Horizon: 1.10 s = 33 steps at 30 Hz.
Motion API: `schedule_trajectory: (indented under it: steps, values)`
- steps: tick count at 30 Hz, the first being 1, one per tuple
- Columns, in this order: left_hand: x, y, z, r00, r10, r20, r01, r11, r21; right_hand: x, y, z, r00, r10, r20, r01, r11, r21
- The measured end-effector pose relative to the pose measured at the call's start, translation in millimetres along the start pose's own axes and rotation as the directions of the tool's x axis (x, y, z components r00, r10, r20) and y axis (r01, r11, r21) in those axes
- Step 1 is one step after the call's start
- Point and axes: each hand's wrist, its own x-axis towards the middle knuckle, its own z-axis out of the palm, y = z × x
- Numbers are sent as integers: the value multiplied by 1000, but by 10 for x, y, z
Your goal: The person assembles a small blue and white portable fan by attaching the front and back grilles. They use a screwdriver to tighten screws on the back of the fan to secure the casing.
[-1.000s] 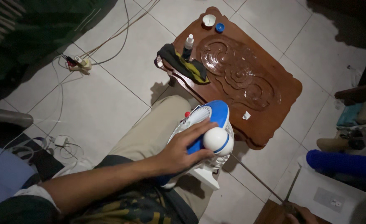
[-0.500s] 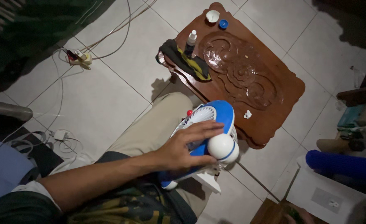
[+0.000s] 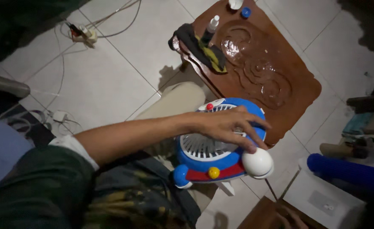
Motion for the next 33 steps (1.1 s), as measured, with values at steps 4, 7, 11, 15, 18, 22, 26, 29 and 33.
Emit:
schedule_trajectory:
  steps: [4, 7, 11, 15, 18, 22, 26, 29, 33]
  values:
    - [129, -33, 3, 999, 28, 30, -27, 1000, -6, -92, -25, -84, 999, 27, 34, -26, 999, -41]
    - [221, -41, -2, 998, 54, 42, -47, 989, -141, -83, -74, -104, 997, 36, 71, -32, 998, -61]
    - [204, 49, 7, 998, 47, -42, -56, 971, -233, -78, -160, -108, 994, 43, 96, -35, 996, -78]
    - [-95, 258, 134, 950, -197, -244, 179, 979, -93, -80, -162, -94, 990, 56, 130, -44, 994, -99]
    - [-447, 576, 335, 863, -228, -450, 236, 971, -39, -104, -28, -225, 982, 61, 176, -34, 988, -151]
    - [-707, 906, 383, 830, -96, -550, 259, 939, 227, -99, 80, -360, 962, 52, 267, 14, 971, -240]
    - [-764, 1034, 437, 740, -129, -661, 428, 847, 314, -72, 125, -430, 932, 27, 361, 89, 949, -301]
    - [-753, 982, 361, 672, -163, -722, 479, 840, 256, -127, 137, -417, 938, -28, 345, 124, 958, -260]
    - [-780, 886, 251, 577, -263, -773, 586, 793, 168, -208, 141, -288, 927, 65, 370, 72, 935, -346]
